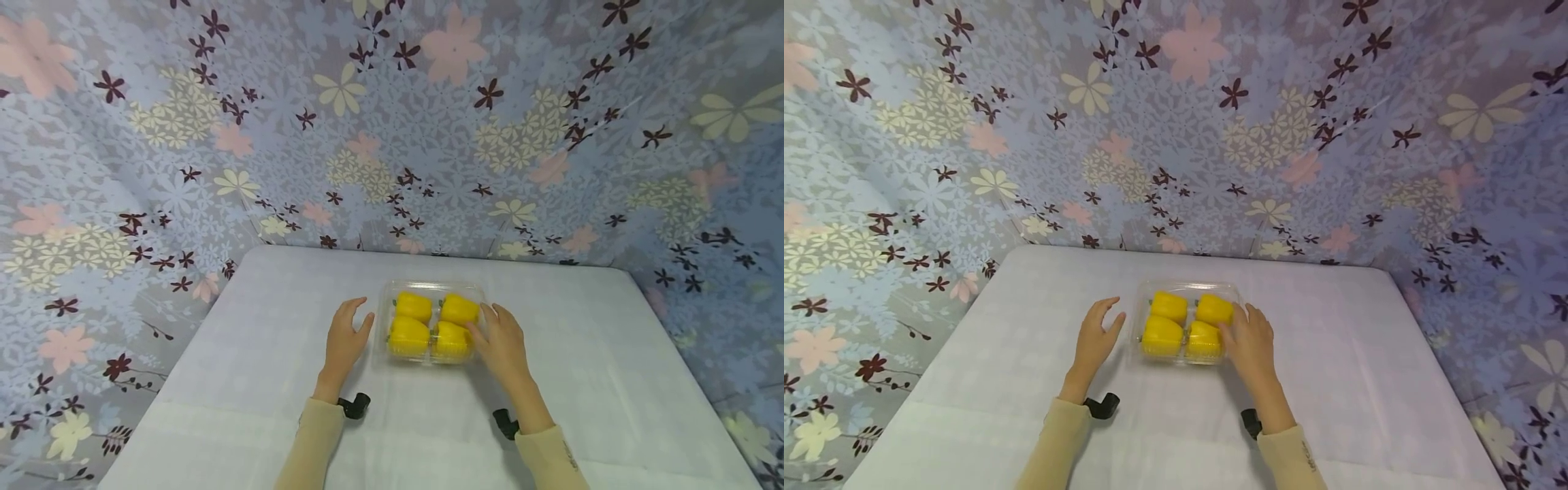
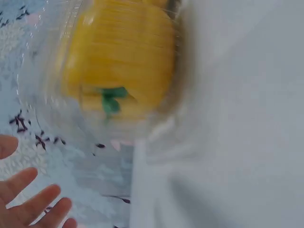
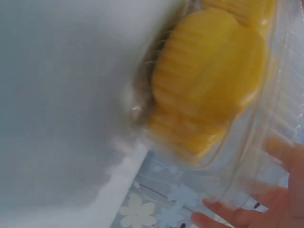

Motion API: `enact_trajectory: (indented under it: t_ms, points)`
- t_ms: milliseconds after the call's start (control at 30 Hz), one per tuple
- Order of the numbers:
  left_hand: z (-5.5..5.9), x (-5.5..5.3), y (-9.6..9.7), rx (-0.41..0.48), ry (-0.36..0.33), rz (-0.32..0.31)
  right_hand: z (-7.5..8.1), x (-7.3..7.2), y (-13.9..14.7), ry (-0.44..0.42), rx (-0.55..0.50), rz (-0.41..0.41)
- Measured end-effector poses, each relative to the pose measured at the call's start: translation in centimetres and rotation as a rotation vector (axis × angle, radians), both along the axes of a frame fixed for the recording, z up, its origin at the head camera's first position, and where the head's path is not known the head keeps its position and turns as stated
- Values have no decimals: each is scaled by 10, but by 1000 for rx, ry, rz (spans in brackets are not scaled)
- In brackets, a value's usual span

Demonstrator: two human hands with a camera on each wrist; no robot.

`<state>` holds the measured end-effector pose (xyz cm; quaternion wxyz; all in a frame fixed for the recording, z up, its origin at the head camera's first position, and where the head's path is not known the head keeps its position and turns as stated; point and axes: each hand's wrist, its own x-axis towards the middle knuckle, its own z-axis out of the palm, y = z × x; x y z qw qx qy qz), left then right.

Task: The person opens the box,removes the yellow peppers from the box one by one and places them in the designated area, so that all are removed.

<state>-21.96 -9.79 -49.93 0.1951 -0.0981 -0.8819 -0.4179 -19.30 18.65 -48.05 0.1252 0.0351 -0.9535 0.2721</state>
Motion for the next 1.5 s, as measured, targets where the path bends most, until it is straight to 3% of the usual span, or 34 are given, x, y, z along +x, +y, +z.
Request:
enact_trajectory:
  t_ms: [233,467,567,667,867,1233,1500]
  points:
    - [-22,14,-11,50,-158,-78,-8,8,11,-88,-137,2]
    - [-24,18,-8,126,-364,-209,-8,14,12,-196,-270,33]
    - [-24,19,-6,150,-381,-256,-10,17,14,-216,-305,46]
    - [-26,21,-4,113,-347,-283,-11,21,17,-229,-332,62]
    - [-31,23,1,88,-277,-258,-11,26,21,-257,-352,90]
    - [-32,25,4,418,-362,-284,-12,27,23,-200,-292,103]
    - [-33,25,10,634,-479,-240,-15,26,23,-185,-306,99]
